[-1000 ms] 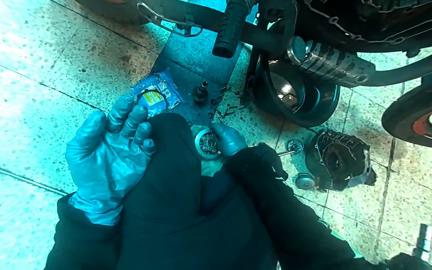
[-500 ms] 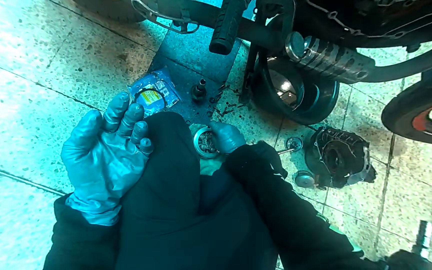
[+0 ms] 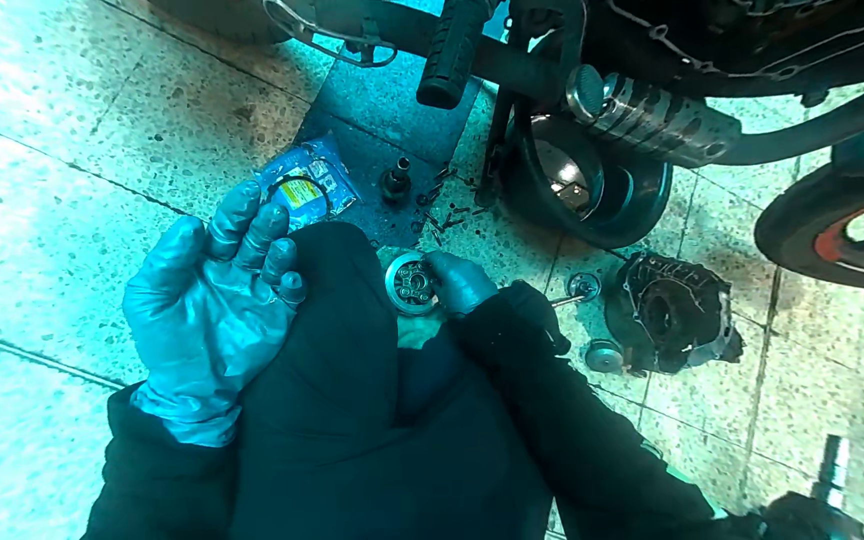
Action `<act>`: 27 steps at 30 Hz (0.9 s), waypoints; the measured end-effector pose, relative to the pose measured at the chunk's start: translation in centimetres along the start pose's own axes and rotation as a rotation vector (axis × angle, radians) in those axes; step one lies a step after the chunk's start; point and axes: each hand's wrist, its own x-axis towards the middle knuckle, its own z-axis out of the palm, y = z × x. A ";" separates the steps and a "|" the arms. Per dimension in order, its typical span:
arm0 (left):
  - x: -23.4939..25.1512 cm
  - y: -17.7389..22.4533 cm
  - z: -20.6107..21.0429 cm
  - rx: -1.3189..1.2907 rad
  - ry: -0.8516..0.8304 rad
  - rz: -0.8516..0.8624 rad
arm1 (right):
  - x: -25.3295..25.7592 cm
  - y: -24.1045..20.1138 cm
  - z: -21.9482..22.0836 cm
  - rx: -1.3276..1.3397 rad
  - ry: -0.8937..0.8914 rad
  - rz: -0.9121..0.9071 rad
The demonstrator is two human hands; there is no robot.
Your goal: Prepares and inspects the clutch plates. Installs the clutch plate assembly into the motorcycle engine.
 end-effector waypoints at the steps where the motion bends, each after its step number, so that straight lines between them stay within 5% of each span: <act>1: 0.0 0.0 0.0 -0.011 -0.002 0.000 | -0.1 -0.3 -0.2 -0.032 -0.014 0.015; 15: -0.1 0.0 0.1 -0.034 -0.015 0.011 | 0.2 -1.0 -0.5 0.023 -0.037 0.290; 21: -0.1 0.0 0.0 -0.043 -0.029 0.005 | 0.0 -0.6 0.0 0.036 -0.020 0.078; 27: 0.0 0.0 0.0 -0.033 -0.019 0.012 | 0.0 -1.0 -0.3 0.000 -0.014 0.145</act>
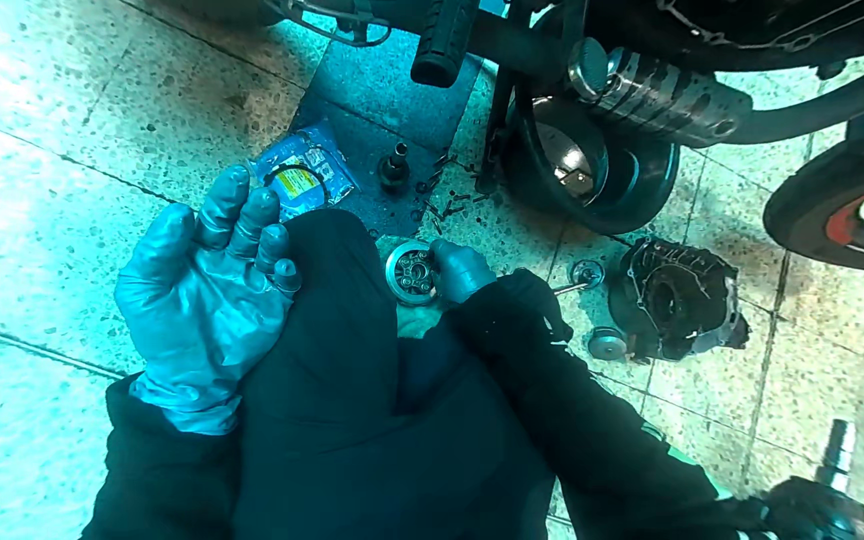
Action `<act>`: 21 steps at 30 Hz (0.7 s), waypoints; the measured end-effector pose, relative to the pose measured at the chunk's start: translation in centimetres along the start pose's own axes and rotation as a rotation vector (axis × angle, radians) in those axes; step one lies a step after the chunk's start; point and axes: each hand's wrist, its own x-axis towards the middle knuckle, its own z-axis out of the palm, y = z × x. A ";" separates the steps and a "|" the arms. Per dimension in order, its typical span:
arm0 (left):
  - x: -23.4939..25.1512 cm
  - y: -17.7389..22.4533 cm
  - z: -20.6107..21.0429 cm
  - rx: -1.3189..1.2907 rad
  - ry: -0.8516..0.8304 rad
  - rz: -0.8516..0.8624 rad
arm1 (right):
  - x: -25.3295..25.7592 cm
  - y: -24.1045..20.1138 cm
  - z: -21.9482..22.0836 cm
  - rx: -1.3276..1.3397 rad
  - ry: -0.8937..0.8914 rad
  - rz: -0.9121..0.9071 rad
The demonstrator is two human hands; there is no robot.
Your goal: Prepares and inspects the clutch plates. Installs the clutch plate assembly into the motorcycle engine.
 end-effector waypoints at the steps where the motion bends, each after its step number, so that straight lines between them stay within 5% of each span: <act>1: 0.0 0.0 0.0 0.004 0.005 0.001 | 0.1 0.0 0.0 0.017 0.000 0.036; 5: 0.0 0.0 -0.1 0.004 -0.001 0.001 | 0.2 -0.3 -0.3 0.046 -0.043 0.159; 13: 0.0 0.0 -0.1 0.015 -0.011 0.003 | -0.2 0.1 0.2 0.001 0.001 -0.058; 21: 0.1 0.0 0.0 0.030 -0.004 0.004 | 0.0 -0.7 -0.3 0.029 -0.008 0.108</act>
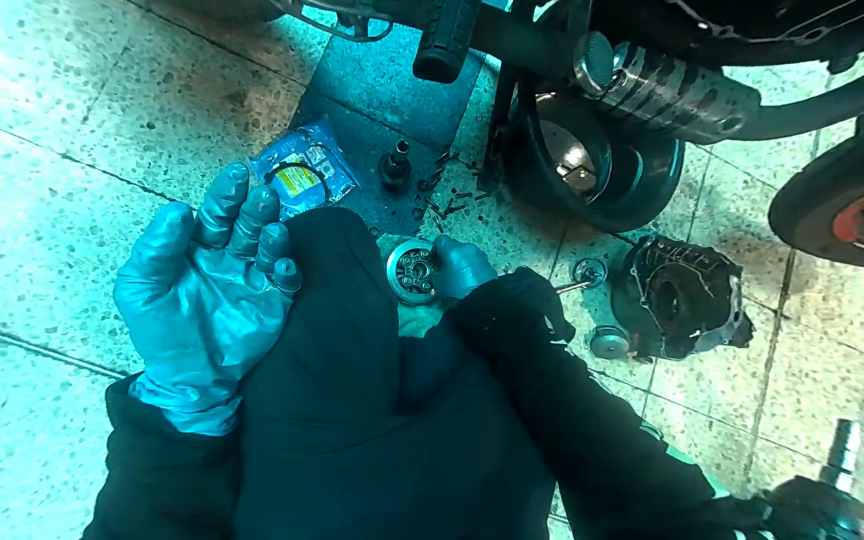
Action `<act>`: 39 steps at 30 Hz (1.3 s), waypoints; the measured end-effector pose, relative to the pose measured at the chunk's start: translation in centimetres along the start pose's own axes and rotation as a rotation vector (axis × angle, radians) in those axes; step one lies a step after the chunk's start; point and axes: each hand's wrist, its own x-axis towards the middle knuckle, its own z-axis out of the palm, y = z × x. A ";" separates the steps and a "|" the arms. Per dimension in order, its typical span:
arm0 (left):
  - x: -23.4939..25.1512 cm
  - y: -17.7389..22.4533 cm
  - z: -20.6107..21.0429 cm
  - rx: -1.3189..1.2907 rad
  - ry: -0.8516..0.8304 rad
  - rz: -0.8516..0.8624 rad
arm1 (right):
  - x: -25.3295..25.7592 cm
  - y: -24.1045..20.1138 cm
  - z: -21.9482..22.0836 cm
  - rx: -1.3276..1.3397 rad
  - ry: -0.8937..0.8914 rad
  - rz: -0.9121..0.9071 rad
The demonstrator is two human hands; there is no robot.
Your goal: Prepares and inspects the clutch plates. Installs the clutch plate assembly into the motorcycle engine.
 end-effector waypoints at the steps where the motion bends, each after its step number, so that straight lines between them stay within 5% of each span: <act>1: 0.0 0.0 0.0 -0.006 0.004 0.002 | -0.1 0.0 0.0 0.024 0.014 0.016; 4: -0.1 -0.1 0.1 -0.028 0.006 0.000 | -0.9 -0.3 -0.2 0.037 -0.015 -0.082; 7: -0.2 0.0 0.1 -0.046 0.004 -0.010 | -1.5 -4.0 -1.3 -0.052 -0.290 -0.042; 11: 0.0 0.0 0.0 -0.010 -0.007 -0.019 | -2.4 -0.3 0.8 -0.041 -0.094 -0.377; 19: 0.0 0.1 -0.1 -0.022 -0.020 -0.017 | -2.6 -1.1 0.2 -0.016 -0.059 -0.190; 22: -0.1 0.1 -0.1 -0.001 -0.007 -0.011 | -4.1 -3.8 -2.8 -0.006 -0.195 -0.070; 26: -0.1 0.2 0.0 -0.036 -0.029 -0.011 | -2.8 -0.9 0.7 -0.016 -0.070 -0.283; 39: -0.1 0.1 0.1 -0.042 -0.018 -0.018 | -2.7 -0.7 0.6 0.014 -0.049 -0.225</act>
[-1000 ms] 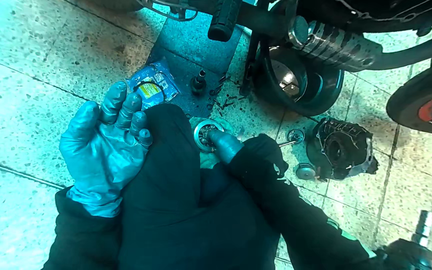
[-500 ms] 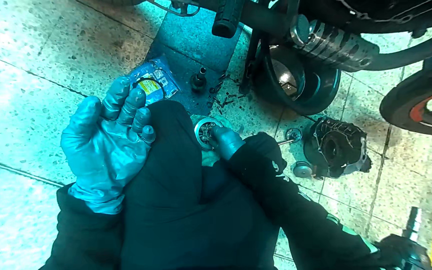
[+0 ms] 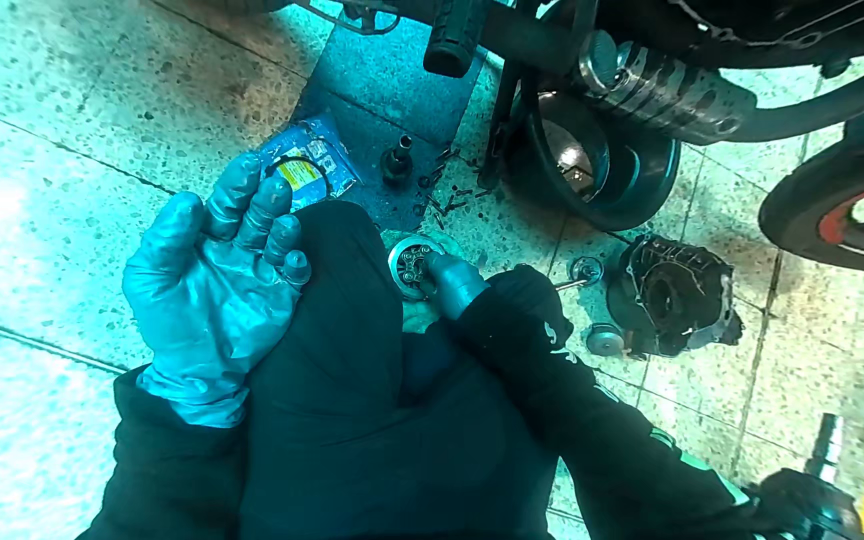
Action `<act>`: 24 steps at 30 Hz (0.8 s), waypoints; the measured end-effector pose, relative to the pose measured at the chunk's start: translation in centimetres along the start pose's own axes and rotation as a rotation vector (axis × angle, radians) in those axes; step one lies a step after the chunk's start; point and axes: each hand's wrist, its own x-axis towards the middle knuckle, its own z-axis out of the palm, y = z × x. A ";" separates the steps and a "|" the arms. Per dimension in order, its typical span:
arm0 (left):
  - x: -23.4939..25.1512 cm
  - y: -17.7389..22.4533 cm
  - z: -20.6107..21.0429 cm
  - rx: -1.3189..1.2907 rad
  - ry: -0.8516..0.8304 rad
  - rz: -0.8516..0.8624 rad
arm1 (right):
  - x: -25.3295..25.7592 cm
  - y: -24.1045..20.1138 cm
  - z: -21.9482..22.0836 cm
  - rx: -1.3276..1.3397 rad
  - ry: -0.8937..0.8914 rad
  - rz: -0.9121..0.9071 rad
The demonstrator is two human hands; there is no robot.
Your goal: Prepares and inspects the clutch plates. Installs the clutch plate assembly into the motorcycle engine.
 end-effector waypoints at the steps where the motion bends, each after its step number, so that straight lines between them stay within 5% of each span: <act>1: 0.0 0.0 0.0 -0.006 0.001 0.000 | 0.1 0.0 0.0 -0.010 -0.018 -0.025; 8: 0.1 -0.1 0.0 0.008 0.015 0.009 | 0.1 -1.7 -1.7 -0.042 -0.143 0.092; 11: 0.0 0.0 0.0 0.020 0.006 0.003 | 0.3 -0.2 -0.1 -0.012 0.000 0.062; 18: 0.0 0.0 0.0 0.014 0.006 -0.003 | 0.5 -0.1 0.2 -0.046 -0.076 -0.031; 22: 0.0 0.0 -0.1 -0.004 -0.003 -0.003 | 0.1 -2.0 -2.3 -0.035 -0.207 0.142; 24: -0.1 0.0 -0.1 -0.024 0.000 -0.001 | 0.1 -0.7 -0.6 -0.013 -0.044 0.103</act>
